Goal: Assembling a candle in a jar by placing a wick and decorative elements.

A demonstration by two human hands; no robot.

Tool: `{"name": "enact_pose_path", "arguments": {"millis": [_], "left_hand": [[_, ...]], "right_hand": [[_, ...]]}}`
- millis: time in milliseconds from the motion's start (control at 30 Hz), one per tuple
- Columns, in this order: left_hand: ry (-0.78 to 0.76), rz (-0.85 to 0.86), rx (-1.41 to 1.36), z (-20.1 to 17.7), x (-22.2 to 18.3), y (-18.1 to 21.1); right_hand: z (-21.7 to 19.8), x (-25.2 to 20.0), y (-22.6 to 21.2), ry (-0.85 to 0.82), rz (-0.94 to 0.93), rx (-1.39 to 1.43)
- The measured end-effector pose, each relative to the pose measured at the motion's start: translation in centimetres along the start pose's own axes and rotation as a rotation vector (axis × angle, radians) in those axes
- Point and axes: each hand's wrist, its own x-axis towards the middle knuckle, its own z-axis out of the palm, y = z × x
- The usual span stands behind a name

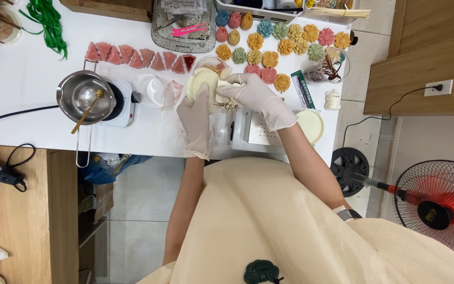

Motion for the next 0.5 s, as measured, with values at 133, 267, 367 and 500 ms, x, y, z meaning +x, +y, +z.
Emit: {"name": "enact_pose_path", "arguments": {"millis": [133,267,367,500], "left_hand": [[0.033,-0.095,-0.031,0.2,-0.1,0.7],[0.008,-0.157,-0.15,-0.2,0.1,0.6],[-0.031,-0.215,-0.29,-0.5,0.1,1.0],[-0.119,-0.283,-0.446,-1.1,0.0,1.3]], "right_hand": [[-1.2,0.4,0.5,0.03,0.052,-0.032],[-1.9,-0.3,0.3,0.028,-0.013,0.012],[-2.4,-1.5,-0.8,0.028,-0.028,-0.005],[-4.0,-3.2,-1.3,-0.04,-0.105,0.06]]}}
